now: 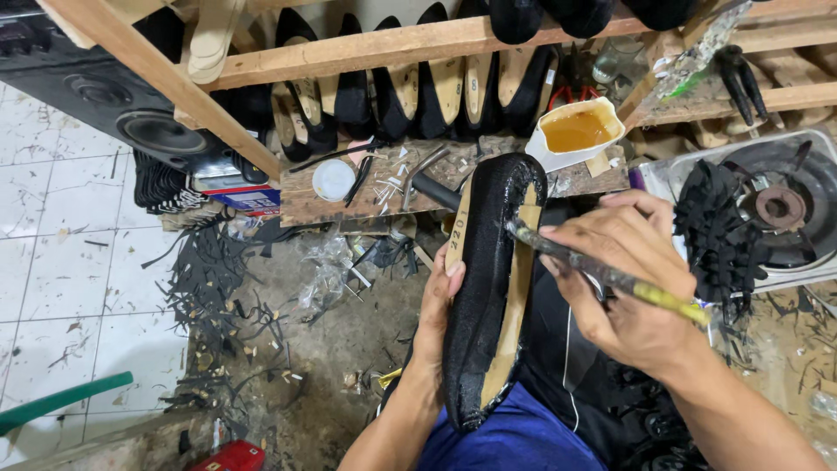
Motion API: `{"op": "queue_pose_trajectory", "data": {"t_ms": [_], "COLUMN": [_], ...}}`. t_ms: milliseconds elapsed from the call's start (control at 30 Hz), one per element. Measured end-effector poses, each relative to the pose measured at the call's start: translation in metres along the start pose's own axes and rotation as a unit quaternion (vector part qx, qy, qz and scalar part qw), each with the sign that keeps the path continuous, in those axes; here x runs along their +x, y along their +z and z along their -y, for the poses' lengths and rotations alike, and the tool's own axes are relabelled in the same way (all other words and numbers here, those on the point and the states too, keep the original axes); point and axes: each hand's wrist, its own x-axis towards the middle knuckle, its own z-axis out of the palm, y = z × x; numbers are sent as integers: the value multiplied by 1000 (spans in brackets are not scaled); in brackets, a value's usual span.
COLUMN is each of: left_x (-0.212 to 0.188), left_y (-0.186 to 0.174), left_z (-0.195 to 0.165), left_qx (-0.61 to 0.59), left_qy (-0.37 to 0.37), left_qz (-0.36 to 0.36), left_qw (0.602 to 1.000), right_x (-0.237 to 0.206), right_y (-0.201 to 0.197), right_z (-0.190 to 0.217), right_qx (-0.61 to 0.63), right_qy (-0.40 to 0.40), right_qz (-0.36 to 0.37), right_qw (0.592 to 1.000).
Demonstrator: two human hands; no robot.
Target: The person sits on the floor holding a black shoe, dips a brush into a container of glue, and brushes glue along the sole edge of the shoe, repeatedly dipping the brush and coating the shoe's edge. They then set the shoe aside and reach for another shoe from the rack to continue gluing.
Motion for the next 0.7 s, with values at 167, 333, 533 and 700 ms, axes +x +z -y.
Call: {"op": "queue_pose_trajectory", "data": {"t_ms": [167, 333, 533, 700], "left_x": [-5, -6, -9, -6], "left_y": [2, 4, 4, 2], "left_z": [0, -1, -3, -4], "left_qx": [8, 12, 20, 12], "left_qy": [0, 12, -6, 17], "left_qz": [9, 20, -7, -1], "left_qw": [1000, 1000, 1000, 1000], "right_x": [3, 5, 3, -1], "right_y": [-1, -7, -4, -1], "right_z": [5, 11, 11, 14], "right_qx": [-10, -24, -17, 0], "right_qy": [1, -13, -25, -50], "right_qz": [-38, -17, -2, 21], "right_qw": [999, 999, 1000, 999]}}
